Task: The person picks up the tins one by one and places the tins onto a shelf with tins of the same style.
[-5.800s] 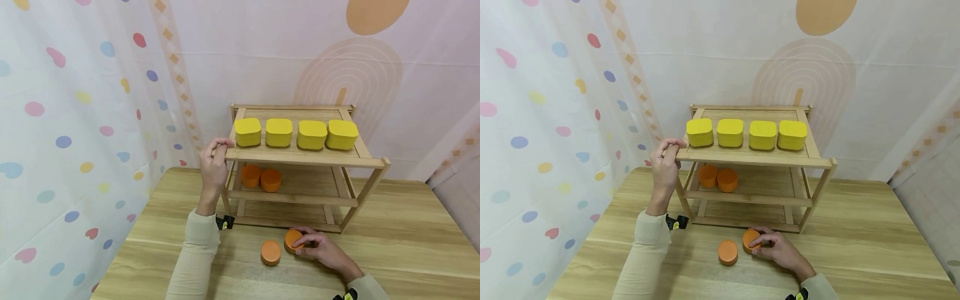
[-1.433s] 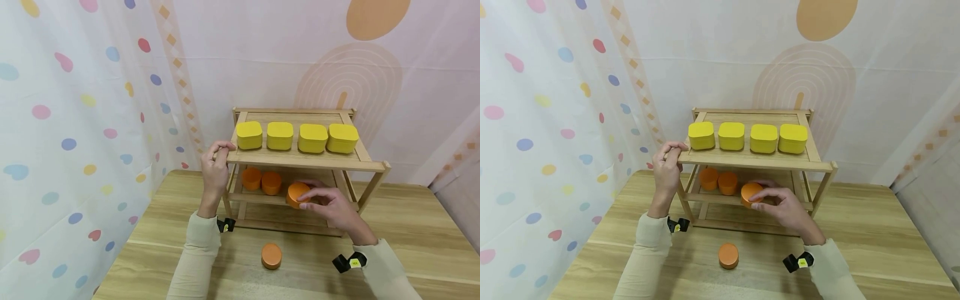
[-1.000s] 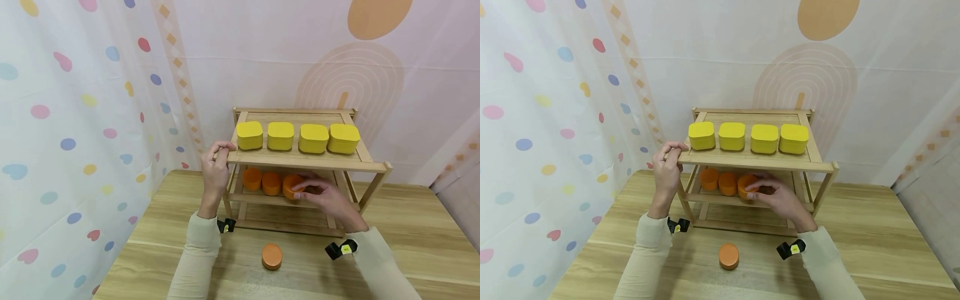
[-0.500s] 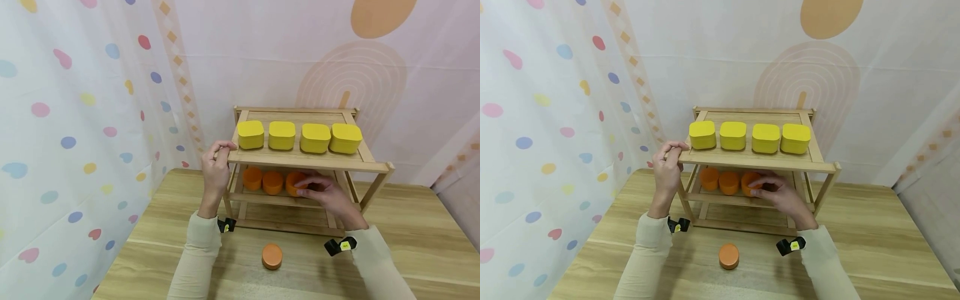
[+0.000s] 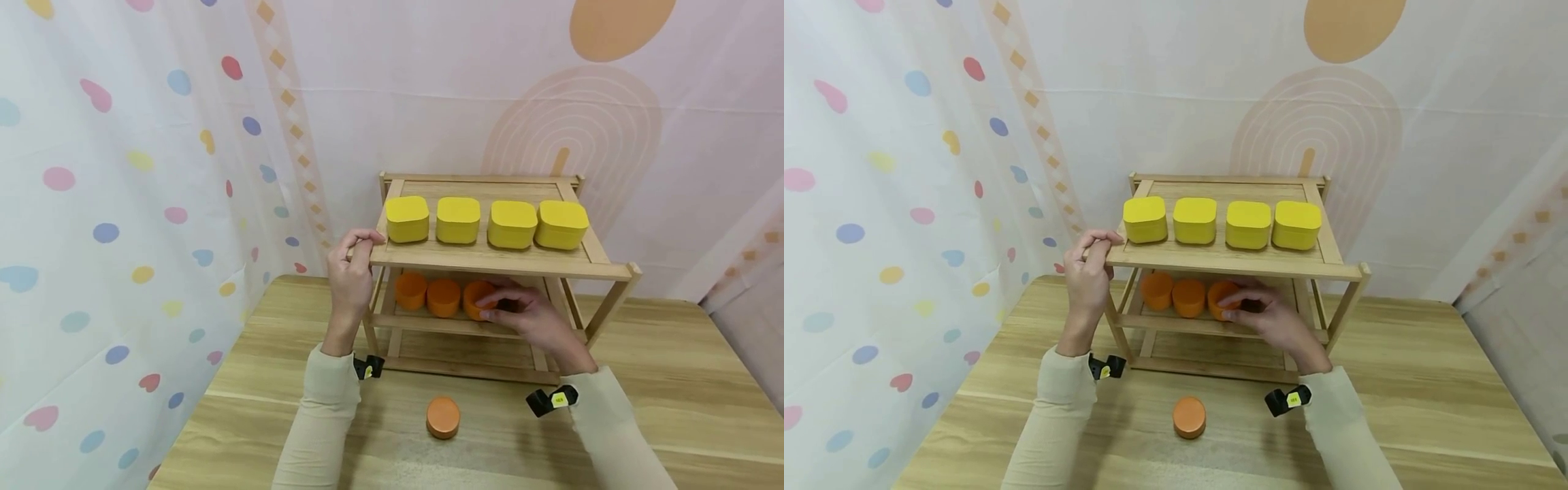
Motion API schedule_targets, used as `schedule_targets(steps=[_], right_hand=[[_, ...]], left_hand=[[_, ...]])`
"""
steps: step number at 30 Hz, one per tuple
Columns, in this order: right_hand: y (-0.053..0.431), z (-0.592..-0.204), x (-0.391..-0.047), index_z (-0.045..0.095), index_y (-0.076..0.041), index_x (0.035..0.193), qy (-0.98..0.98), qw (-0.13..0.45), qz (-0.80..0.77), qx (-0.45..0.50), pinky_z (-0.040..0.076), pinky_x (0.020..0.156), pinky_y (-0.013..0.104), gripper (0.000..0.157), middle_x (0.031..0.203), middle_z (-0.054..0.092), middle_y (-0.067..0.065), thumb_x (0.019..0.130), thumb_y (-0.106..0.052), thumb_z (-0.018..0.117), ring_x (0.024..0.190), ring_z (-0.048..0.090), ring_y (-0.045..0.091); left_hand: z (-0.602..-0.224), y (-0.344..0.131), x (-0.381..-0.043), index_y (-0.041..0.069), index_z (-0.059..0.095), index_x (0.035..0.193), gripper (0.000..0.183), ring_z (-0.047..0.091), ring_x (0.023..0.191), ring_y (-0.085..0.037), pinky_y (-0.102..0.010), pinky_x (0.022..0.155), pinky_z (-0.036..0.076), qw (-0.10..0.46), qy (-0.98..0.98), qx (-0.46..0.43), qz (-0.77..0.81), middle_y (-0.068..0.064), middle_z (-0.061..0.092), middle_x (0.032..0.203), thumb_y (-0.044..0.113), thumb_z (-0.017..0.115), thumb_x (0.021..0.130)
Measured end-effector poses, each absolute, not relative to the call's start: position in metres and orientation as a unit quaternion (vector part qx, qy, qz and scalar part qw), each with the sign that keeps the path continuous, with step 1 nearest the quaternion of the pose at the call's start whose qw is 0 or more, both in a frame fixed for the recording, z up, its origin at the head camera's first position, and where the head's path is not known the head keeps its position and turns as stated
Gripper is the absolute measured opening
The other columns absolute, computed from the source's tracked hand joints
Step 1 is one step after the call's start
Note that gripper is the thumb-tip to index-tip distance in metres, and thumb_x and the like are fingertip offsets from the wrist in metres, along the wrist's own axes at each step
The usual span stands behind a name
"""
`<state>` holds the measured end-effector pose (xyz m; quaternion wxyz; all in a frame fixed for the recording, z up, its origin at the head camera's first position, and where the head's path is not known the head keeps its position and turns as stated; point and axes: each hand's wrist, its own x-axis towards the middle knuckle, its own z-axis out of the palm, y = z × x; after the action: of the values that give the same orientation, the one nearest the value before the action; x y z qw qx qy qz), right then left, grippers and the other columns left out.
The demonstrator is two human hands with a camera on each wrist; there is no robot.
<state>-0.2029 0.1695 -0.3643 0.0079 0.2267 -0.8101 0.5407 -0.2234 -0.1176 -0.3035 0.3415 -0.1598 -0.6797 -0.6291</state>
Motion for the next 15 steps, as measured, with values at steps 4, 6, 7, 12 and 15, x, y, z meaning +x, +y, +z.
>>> schedule_targets(steps=[4, 6, 7, 12, 15], right_hand=[[0.1691, -0.3644, -0.2031, 0.076, -0.007, 0.103, -0.811, -0.001, 0.542, 0.219, 0.043, 0.093, 0.016, 0.016, 0.148, 0.048, 0.014, 0.089, -0.013, 0.074, 0.14, 0.038, 0.032], [0.1689, -0.3646, -0.2032, 0.076, -0.008, 0.104, -0.812, -0.004, 0.541, 0.218, 0.044, 0.092, 0.017, 0.016, 0.147, 0.048, 0.014, 0.089, -0.013, 0.074, 0.14, 0.038, 0.032], [0.1689, -0.3648, -0.2035, 0.076, -0.008, 0.104, -0.813, -0.005, 0.54, 0.219, 0.045, 0.091, 0.018, 0.016, 0.146, 0.049, 0.014, 0.089, -0.014, 0.074, 0.139, 0.04, 0.032], [0.1674, -0.3643, -0.2063, 0.076, -0.009, 0.104, -0.816, -0.004, 0.533, 0.224, 0.046, 0.091, 0.02, 0.016, 0.144, 0.051, 0.013, 0.089, -0.015, 0.073, 0.138, 0.042, 0.032], [0.1656, -0.3637, -0.2068, 0.076, -0.009, 0.105, -0.814, -0.007, 0.537, 0.222, 0.045, 0.092, 0.019, 0.016, 0.146, 0.05, 0.012, 0.09, -0.015, 0.073, 0.139, 0.04, 0.031]], left_hand=[[-0.3044, -0.1176, -0.2241, 0.0, 0.07, 0.086, 0.027, 0.025, 0.042, -0.01, -0.024, 0.041, 0.023, 0.342, -0.683, -0.157, -0.626, -0.012, 0.064, 0.081, 0.007, 0.046, 0.098], [-0.3042, -0.1177, -0.2239, 0.0, 0.07, 0.086, 0.027, 0.026, 0.041, -0.011, -0.024, 0.04, 0.023, 0.341, -0.684, -0.157, -0.626, -0.011, 0.065, 0.082, 0.007, 0.046, 0.098], [-0.3042, -0.1176, -0.224, 0.0, 0.069, 0.087, 0.027, 0.026, 0.041, -0.01, -0.024, 0.04, 0.023, 0.341, -0.684, -0.156, -0.626, -0.011, 0.065, 0.082, 0.006, 0.046, 0.098], [-0.3034, -0.1192, -0.2245, -0.001, 0.069, 0.087, 0.027, 0.026, 0.04, -0.01, -0.024, 0.039, 0.023, 0.343, -0.684, -0.153, -0.626, -0.012, 0.066, 0.085, 0.006, 0.046, 0.098], [-0.3031, -0.121, -0.2245, 0.0, 0.069, 0.087, 0.027, 0.026, 0.04, -0.01, -0.024, 0.039, 0.022, 0.344, -0.685, -0.152, -0.624, -0.012, 0.064, 0.08, 0.006, 0.046, 0.098]])
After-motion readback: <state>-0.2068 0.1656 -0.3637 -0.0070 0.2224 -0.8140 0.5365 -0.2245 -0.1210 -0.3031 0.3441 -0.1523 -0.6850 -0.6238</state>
